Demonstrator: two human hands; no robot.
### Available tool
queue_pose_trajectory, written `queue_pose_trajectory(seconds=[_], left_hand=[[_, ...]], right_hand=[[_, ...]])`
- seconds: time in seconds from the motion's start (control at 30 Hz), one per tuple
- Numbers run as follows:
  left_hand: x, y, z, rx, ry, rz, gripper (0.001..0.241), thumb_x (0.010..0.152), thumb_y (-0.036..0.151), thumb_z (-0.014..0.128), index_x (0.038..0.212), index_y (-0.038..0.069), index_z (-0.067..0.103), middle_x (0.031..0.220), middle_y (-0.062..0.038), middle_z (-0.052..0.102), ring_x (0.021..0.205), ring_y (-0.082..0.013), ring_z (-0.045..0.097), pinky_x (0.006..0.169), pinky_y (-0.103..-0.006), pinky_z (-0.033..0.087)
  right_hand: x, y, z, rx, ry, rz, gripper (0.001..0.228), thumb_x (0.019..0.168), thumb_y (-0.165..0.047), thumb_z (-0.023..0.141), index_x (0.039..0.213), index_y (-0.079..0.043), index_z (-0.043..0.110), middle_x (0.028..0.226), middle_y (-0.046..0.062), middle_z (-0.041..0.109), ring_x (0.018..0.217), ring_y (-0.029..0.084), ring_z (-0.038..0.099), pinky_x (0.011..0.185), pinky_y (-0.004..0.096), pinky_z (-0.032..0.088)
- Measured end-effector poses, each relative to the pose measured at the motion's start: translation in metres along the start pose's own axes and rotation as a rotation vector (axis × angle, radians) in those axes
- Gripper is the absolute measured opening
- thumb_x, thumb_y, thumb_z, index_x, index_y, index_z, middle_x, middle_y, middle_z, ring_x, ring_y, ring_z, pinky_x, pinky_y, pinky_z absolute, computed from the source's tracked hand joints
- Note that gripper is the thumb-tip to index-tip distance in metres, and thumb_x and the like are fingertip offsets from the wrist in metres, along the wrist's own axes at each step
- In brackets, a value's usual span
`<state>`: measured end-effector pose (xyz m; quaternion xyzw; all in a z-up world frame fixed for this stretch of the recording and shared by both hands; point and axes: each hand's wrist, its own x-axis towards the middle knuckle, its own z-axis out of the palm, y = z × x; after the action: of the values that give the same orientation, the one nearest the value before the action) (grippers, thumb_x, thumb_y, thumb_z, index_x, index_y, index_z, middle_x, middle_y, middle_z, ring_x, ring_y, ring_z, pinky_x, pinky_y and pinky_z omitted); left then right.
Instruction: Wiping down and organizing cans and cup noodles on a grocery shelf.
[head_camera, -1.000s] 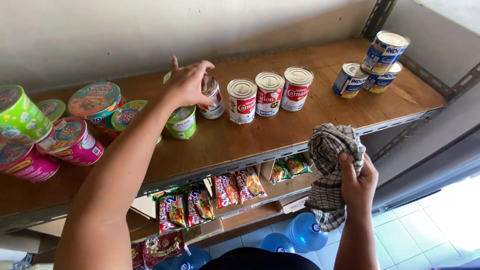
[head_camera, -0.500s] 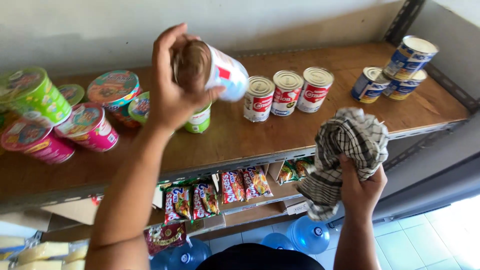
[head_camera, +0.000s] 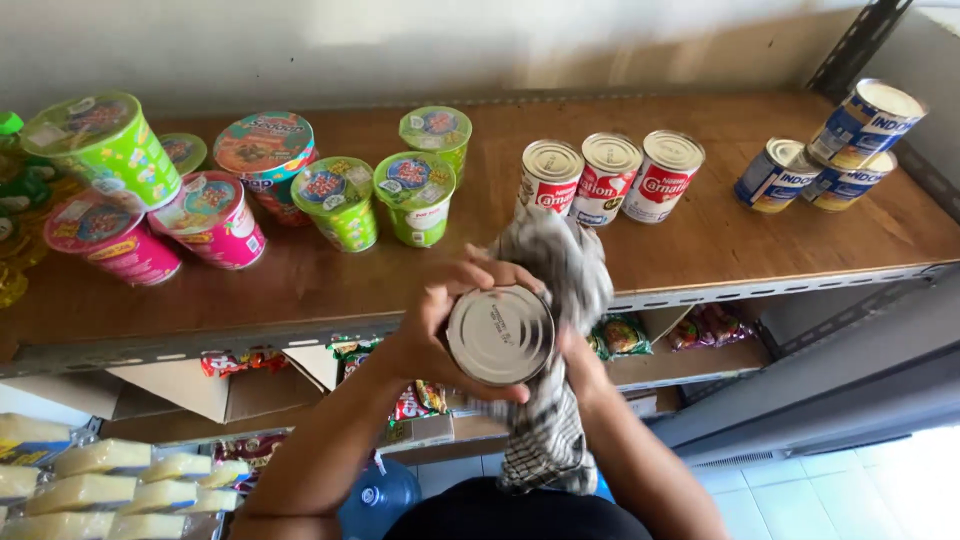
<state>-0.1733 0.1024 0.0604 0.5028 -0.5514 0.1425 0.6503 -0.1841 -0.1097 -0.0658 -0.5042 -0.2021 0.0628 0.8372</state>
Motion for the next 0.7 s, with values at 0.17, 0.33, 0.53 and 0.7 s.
queue_pose_trajectory(seconds=[0.17,0.33,0.53,0.7], left_hand=[[-0.037,-0.024,0.024,0.141,0.017,-0.074,0.118,0.061,0.022,0.104,0.154,0.020,0.031,0.146,-0.014,0.058,0.131,-0.0226,0.060,0.116,-0.0390,0.048],[-0.065,-0.021,0.044,0.008,0.188,-0.295,0.101,0.067,0.022,0.101,0.149,0.012,0.043,0.145,-0.015,0.056,0.137,-0.0261,0.061,0.118,-0.0439,0.053],[-0.035,0.031,0.019,0.612,0.161,-0.322,0.094,0.062,0.037,0.103,0.135,0.008,0.053,0.129,-0.011,0.066,0.118,-0.0245,0.068,0.100,-0.0415,0.056],[-0.025,0.020,0.026,0.905,0.034,-0.265,0.080,0.063,0.035,0.093,0.129,0.009,0.057,0.126,-0.016,0.063,0.122,-0.0366,0.059,0.103,-0.0527,0.047]], right_hand=[[-0.002,0.027,-0.001,0.573,0.402,0.291,0.069,0.096,-0.051,0.063,0.143,-0.002,0.052,0.138,0.015,0.060,0.125,0.025,0.056,0.110,0.040,0.044],[-0.014,0.012,0.000,0.450,0.485,0.244,0.053,0.094,-0.034,0.052,0.132,0.001,0.061,0.120,0.014,0.076,0.110,0.024,0.072,0.097,0.037,0.056],[-0.060,-0.038,-0.020,-0.710,0.669,-0.196,0.028,0.103,-0.009,0.060,0.125,0.010,0.060,0.112,0.028,0.063,0.096,0.036,0.061,0.088,0.048,0.050],[-0.028,-0.120,0.110,-1.140,0.130,-0.431,0.069,0.080,0.001,0.059,0.144,0.010,0.035,0.145,0.032,0.041,0.136,0.044,0.037,0.112,0.050,0.031]])
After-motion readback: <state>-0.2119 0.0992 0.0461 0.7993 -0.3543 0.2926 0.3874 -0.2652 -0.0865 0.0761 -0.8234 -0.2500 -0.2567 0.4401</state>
